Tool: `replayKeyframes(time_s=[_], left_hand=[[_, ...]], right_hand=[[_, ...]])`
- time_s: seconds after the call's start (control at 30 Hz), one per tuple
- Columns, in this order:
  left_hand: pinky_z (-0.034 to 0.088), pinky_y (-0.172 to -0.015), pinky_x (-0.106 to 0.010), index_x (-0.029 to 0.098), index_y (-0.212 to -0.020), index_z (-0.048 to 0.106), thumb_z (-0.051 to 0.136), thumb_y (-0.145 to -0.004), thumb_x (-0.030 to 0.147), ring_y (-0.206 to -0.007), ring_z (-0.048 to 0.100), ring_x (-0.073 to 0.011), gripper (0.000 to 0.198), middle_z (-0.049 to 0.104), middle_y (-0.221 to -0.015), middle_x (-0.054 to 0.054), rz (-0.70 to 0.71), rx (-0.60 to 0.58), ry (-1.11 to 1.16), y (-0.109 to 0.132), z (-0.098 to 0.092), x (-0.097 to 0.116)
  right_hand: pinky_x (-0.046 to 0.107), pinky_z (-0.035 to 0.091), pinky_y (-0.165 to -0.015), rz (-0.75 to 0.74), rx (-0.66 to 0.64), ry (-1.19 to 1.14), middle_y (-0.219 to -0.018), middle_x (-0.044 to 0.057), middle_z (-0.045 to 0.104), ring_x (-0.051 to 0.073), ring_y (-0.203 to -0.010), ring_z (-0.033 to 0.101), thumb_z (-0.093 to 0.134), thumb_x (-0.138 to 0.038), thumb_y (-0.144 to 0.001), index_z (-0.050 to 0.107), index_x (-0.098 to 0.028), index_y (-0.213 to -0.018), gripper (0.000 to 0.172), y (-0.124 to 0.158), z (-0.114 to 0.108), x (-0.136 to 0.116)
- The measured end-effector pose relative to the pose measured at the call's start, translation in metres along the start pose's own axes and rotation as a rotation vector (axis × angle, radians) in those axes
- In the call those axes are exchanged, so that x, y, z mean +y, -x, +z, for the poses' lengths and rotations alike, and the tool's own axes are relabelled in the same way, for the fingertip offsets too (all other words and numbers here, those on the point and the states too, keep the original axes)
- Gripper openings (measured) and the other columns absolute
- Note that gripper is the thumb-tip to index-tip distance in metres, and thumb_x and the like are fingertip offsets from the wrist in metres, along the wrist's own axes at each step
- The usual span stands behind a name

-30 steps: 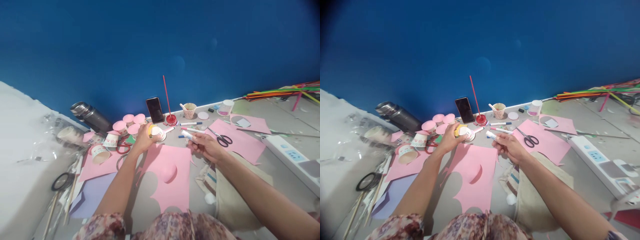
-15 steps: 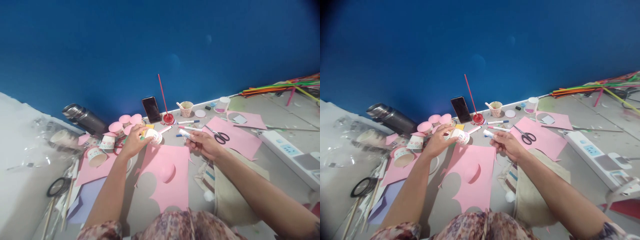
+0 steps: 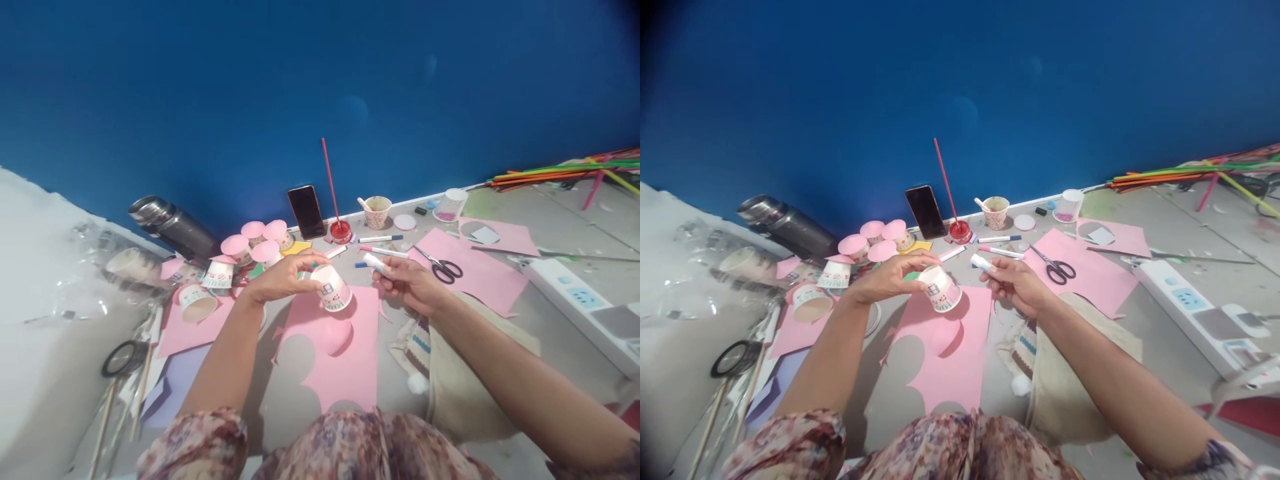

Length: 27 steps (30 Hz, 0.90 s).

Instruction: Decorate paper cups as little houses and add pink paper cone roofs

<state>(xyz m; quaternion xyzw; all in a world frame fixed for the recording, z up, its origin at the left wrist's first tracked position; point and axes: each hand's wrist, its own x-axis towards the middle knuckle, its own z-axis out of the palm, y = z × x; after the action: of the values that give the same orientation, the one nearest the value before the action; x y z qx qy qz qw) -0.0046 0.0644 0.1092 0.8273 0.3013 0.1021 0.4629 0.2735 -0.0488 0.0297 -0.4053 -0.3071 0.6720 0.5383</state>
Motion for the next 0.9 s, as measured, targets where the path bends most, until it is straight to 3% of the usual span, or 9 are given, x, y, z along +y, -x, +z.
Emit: replayKeyframes(time_s=[0.1, 0.17, 0.23, 0.37, 0.47, 0.63, 0.73, 0.8, 0.9], left_hand=[[0.052, -0.109, -0.046, 0.023, -0.119, 0.079, 0.077, -0.08, 0.034, -0.134, 0.059, -0.0335, 0.041, 0.066, -0.139, -0.013, 0.07, 0.036, 0.27, -0.001, 0.003, -0.005], [0.054, -0.106, -0.046, 0.022, -0.119, 0.079, 0.077, -0.08, 0.037, -0.133, 0.06, -0.0339, 0.042, 0.065, -0.141, -0.014, 0.079, 0.055, 0.316, 0.0, 0.007, -0.005], [0.053, -0.108, -0.045, 0.023, -0.121, 0.078, 0.076, -0.082, 0.037, -0.131, 0.061, -0.0321, 0.042, 0.064, -0.142, -0.013, 0.052, 0.068, 0.225, 0.0, 0.01, -0.003], [0.043, -0.12, -0.046, 0.025, -0.121, 0.076, 0.077, -0.081, 0.035, -0.136, 0.057, -0.0313, 0.041, 0.065, -0.138, -0.01, -0.022, 0.119, -0.181, 0.003, 0.014, 0.004], [0.042, -0.122, -0.045, 0.025, -0.123, 0.074, 0.074, -0.084, 0.039, -0.139, 0.054, -0.0314, 0.041, 0.062, -0.142, -0.009, -0.019, 0.081, -0.327, 0.004, 0.016, 0.004], [0.041, -0.121, -0.045, 0.023, -0.128, 0.072, 0.072, -0.086, 0.037, -0.14, 0.052, -0.0314, 0.045, 0.058, -0.145, -0.011, -0.034, -0.002, -0.387, -0.001, 0.015, -0.003], [0.039, -0.124, -0.047, 0.026, -0.135, 0.068, 0.072, -0.085, 0.035, -0.146, 0.047, -0.033, 0.051, 0.054, -0.152, -0.01, -0.05, -0.025, -0.37, 0.001, 0.017, -0.008], [0.036, -0.126, -0.049, 0.03, -0.149, 0.056, 0.074, -0.086, 0.037, -0.152, 0.041, -0.0342, 0.066, 0.048, -0.16, -0.009, -0.052, 0.014, -0.337, 0.007, 0.021, -0.01], [0.037, -0.124, -0.051, 0.032, -0.156, 0.044, 0.079, -0.083, 0.045, -0.152, 0.04, -0.0361, 0.083, 0.046, -0.16, -0.01, -0.101, 0.198, -0.273, 0.017, 0.036, -0.013]], right_hand=[[0.024, 0.033, -0.052, 0.003, -0.034, -0.076, -0.087, 0.002, 0.069, 0.011, -0.061, 0.047, 0.085, -0.031, -0.07, 0.066, -0.022, -0.094, 0.032, 0.003, 0.007, -0.002], [0.024, 0.034, -0.053, 0.007, -0.044, -0.099, -0.083, 0.001, 0.066, 0.011, -0.062, 0.048, 0.084, -0.026, -0.067, 0.065, -0.022, -0.096, 0.034, 0.005, 0.011, -0.002], [0.023, 0.035, -0.054, 0.018, -0.042, -0.086, -0.08, 0.0, 0.065, 0.011, -0.062, 0.049, 0.084, -0.027, -0.068, 0.064, -0.021, -0.095, 0.034, 0.007, 0.014, -0.001], [0.022, 0.035, -0.053, 0.035, -0.028, -0.035, -0.079, 0.0, 0.066, 0.009, -0.061, 0.049, 0.086, -0.035, -0.073, 0.065, -0.02, -0.092, 0.032, 0.006, 0.014, 0.002], [0.022, 0.036, -0.051, 0.025, -0.018, 0.015, -0.079, 0.0, 0.067, 0.009, -0.059, 0.049, 0.087, -0.04, -0.073, 0.067, -0.02, -0.093, 0.035, 0.004, 0.012, 0.004], [0.023, 0.037, -0.05, 0.004, -0.017, 0.126, -0.073, 0.0, 0.067, 0.009, -0.054, 0.049, 0.087, -0.043, -0.072, 0.07, -0.019, -0.092, 0.036, 0.004, 0.012, 0.005], [0.025, 0.04, -0.052, -0.048, 0.021, 0.245, -0.062, -0.005, 0.059, 0.009, -0.052, 0.046, 0.082, -0.043, -0.078, 0.07, -0.019, -0.1, 0.035, 0.006, 0.014, 0.005], [0.026, 0.041, -0.052, -0.099, 0.08, 0.381, -0.058, -0.006, 0.056, 0.011, -0.052, 0.047, 0.076, -0.043, -0.082, 0.068, -0.019, -0.104, 0.034, 0.007, 0.014, 0.004], [0.027, 0.039, -0.051, -0.144, 0.154, 0.567, -0.064, -0.003, 0.061, 0.012, -0.053, 0.049, 0.071, -0.042, -0.082, 0.068, -0.019, -0.104, 0.032, 0.009, 0.015, 0.003]])
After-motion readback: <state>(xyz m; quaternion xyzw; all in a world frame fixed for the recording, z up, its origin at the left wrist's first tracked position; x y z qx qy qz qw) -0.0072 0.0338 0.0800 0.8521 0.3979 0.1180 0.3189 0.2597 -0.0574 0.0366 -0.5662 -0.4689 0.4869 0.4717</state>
